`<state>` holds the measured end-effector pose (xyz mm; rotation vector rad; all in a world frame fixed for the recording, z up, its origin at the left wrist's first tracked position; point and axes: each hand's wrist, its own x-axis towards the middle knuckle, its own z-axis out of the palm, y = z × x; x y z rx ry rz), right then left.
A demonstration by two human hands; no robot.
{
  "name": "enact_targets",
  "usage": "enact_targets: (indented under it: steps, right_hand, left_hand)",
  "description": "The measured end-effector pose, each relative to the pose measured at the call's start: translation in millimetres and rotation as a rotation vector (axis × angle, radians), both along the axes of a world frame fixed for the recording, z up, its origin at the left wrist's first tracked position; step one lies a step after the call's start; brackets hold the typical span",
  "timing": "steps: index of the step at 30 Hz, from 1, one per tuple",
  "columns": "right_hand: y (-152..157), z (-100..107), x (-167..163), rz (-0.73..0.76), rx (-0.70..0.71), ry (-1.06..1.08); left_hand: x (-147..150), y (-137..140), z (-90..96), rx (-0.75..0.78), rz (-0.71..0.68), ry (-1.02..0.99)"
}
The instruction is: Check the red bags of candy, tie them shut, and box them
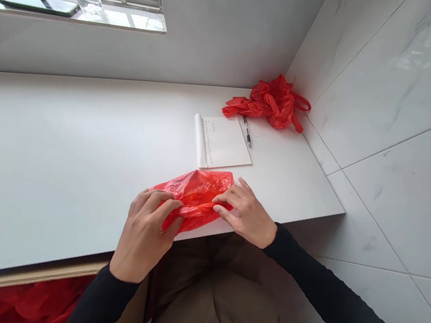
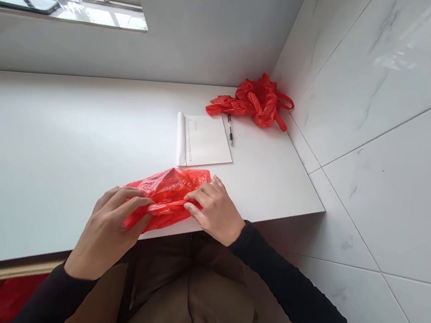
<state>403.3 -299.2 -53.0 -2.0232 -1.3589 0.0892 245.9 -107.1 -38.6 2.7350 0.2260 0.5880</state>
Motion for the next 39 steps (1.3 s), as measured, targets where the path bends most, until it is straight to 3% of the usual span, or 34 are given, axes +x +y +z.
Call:
enact_targets:
  steps: [4,6,11,14,20,22,28,30,35,37,39]
  right_hand:
    - [-18.1,6.1,4.4,-0.147,0.043,0.125]
    - [-21.8,8.5,2.1,-0.191,0.066,0.163]
    - [4.6,9.0,-13.8,-0.007,0.134,0.167]
    - [16.6,8.3,-16.0,0.024,0.148,0.209]
    - [-4.9,10.0,-8.8,-0.22,0.157,0.449]
    - [-8.7,12.7,-10.7,-0.23,0.168,0.521]
    - [5.8,31.5,-17.6,-0.121,0.13,0.498]
    - [7.0,35.8,-15.8,-0.141,0.163,0.525]
    - [-6.3,37.6,-10.3,-0.255,0.355,0.752]
    - [-11.4,40.1,-10.9,-0.242,0.384,0.761]
    - [-14.0,45.8,-13.5,-0.206,0.356,0.754]
  left_hand:
    - [-14.7,20.4,4.9,-0.221,0.188,-0.021]
    - [-19.0,21.3,10.8,-0.322,0.211,-0.03]
    - [-11.8,7.5,19.9,-0.384,0.094,-0.054]
    - [-12.9,9.3,19.5,-0.434,0.123,-0.052]
    - [-29.4,22.2,14.4,-0.789,0.35,-0.106]
    - [-29.8,19.3,16.0,-0.776,0.363,-0.121]
    - [-24.8,3.5,38.3,-0.457,0.266,-0.099]
    - [-26.5,5.0,45.1,-0.47,0.329,-0.163]
    - [-36.8,12.0,55.1,-0.511,0.649,-0.284]
    - [-39.5,7.1,59.3,-0.582,0.647,-0.24]
    - [-39.2,-2.1,63.8,-0.654,0.514,-0.169]
